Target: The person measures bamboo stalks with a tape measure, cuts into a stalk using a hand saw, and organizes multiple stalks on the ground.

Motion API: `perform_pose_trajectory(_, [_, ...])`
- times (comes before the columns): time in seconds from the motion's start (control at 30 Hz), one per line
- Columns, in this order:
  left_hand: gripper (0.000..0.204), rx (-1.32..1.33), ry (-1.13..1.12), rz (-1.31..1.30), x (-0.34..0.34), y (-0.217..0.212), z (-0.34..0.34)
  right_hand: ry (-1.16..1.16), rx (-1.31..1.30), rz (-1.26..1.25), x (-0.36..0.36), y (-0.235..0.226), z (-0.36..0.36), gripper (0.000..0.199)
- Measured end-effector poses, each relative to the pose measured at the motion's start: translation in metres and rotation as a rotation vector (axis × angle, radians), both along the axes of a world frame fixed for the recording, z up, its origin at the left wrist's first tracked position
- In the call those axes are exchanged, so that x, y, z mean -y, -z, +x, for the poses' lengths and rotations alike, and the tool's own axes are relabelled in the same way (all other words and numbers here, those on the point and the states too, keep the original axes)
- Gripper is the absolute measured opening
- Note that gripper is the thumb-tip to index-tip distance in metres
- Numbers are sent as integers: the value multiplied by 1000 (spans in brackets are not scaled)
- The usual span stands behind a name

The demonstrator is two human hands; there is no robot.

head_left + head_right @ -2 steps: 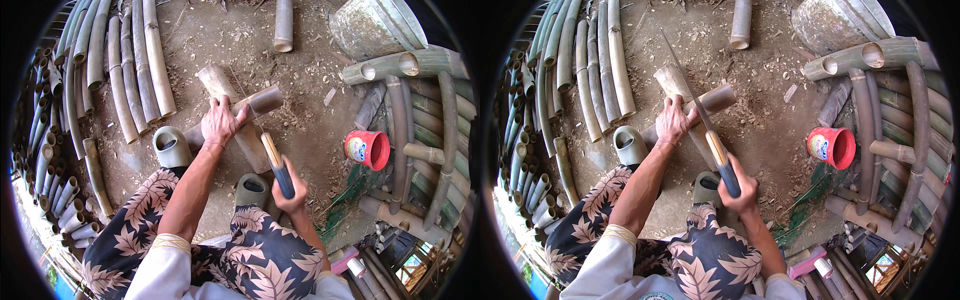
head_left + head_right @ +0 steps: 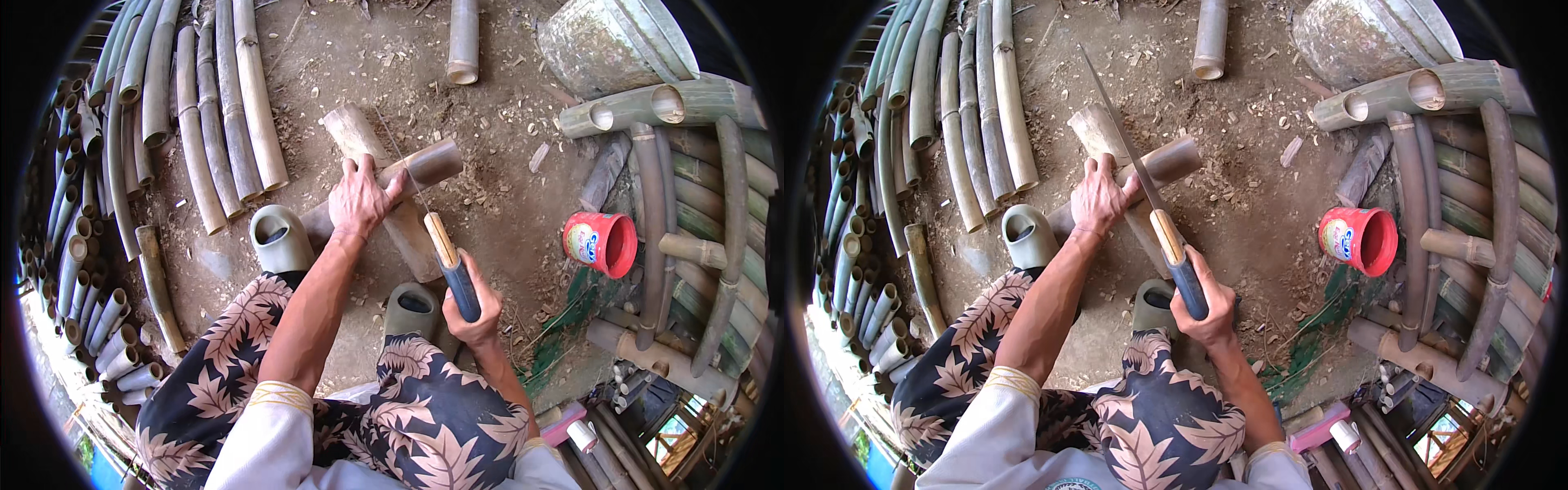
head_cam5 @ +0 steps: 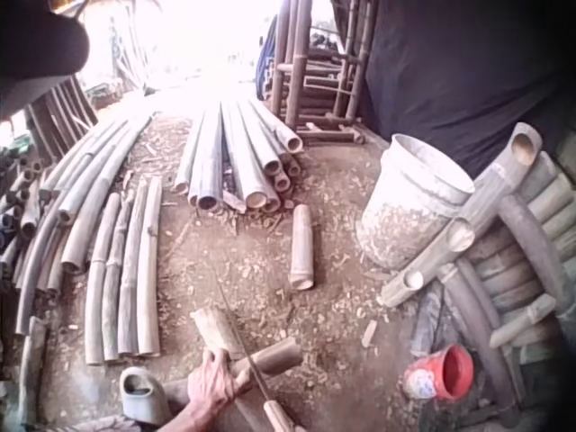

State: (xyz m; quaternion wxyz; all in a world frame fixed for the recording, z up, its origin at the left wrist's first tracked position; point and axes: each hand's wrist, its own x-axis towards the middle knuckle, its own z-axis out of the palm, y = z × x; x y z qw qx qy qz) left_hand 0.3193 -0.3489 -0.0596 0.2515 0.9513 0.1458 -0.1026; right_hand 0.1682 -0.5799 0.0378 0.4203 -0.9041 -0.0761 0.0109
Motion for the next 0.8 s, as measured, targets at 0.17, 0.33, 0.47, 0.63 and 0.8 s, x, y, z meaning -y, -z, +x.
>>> perform_pose_trajectory(0.17, [65,4,-19,-6,-5,4,-2,31,-96,-102,64,-8,-102,51])
perform_pose_trajectory(0.33, [66,42,3,25,-1,3,-4,39,-152,-79,67,-9,-106,51])
perform_pose_trajectory(0.47, [63,43,3,1,0,4,-1,27,19,176,-29,18,40,51])
perform_pose_trajectory(0.63, [61,47,-4,-17,-1,1,8,17,-97,-171,48,-7,-75,54])
perform_pose_trajectory(0.8, [59,59,-36,14,-12,14,-14,-42,-142,19,73,-10,-114,55])
